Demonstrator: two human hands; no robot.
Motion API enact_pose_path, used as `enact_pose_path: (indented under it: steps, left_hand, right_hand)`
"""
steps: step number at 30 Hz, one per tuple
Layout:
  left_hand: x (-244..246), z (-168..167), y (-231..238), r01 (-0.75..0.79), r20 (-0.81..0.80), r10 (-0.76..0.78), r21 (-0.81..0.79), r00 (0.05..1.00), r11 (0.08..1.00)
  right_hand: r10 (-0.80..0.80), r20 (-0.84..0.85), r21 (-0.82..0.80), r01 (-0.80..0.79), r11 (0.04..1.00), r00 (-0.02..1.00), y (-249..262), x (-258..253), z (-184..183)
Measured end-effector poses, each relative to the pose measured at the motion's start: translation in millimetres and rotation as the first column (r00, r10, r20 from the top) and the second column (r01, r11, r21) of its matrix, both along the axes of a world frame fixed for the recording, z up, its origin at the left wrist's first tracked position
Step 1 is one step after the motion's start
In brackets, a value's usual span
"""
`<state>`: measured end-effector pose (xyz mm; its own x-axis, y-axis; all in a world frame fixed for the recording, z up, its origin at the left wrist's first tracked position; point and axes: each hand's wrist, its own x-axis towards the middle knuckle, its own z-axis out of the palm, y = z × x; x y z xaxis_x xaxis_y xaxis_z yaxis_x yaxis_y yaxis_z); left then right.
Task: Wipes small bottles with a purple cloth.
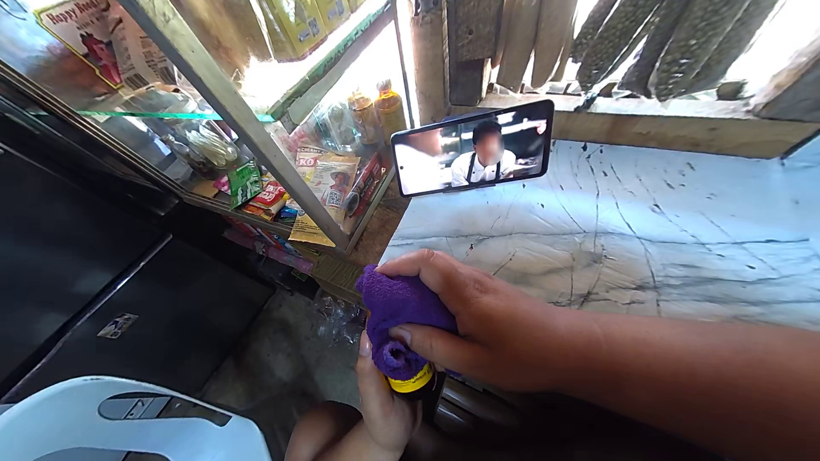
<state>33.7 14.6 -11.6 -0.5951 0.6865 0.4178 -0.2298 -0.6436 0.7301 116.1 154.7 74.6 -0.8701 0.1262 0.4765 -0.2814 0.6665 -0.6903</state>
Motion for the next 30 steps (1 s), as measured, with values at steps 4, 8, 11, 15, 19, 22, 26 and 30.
enact_pose_path:
  steps: [4, 8, 11, 15, 19, 22, 26, 30]
  left_hand:
    - [2, -1, 1, -0.022, -0.026, 0.022, 0.009, 0.999, 1.0]
    - [5, 0, 2, 0.013, -0.037, -0.013, -0.011, 0.999, 1.0]
    - [5, 2, 2, 0.03, -0.03, -0.031, -0.01, 0.999, 0.999]
    - [3, 1, 2, 0.023, -0.04, -0.024, -0.021, 0.999, 1.0]
    - [2, -1, 2, 0.024, -0.078, -0.024, -0.003, 0.997, 1.0]
    - [0, -4, 1, -0.073, -0.169, 0.068, -0.025, 0.983, 0.997]
    - [-17, -6, -1, -0.295, -0.519, 0.217, -0.072, 0.827, 0.953]
    - [-33, -5, -2, -0.505, -0.788, 0.295, -0.024, 0.541, 0.863]
  right_hand:
    - [-0.002, -0.01, 0.006, 0.002, 1.0, 1.0, 0, 0, 0]
    - [-0.02, 0.001, -0.047, 0.02, 0.999, 1.0, 1, 0, 2]
    - [-0.024, 0.01, -0.073, 0.024, 0.997, 1.0, 2, 0, 2]
    - [-0.012, 0.017, -0.083, 0.014, 0.996, 1.0, 3, 1, 3]
    - [-0.008, -0.006, -0.092, 0.007, 0.996, 1.0, 2, 0, 2]
    - [-0.011, 0.008, -0.13, 0.012, 0.991, 1.0, 2, 0, 2]
    - [-0.019, -0.008, -0.162, 0.017, 0.987, 1.0, 2, 0, 2]
    - [-0.038, -0.041, -0.164, 0.031, 0.986, 0.998, 3, -2, 0]
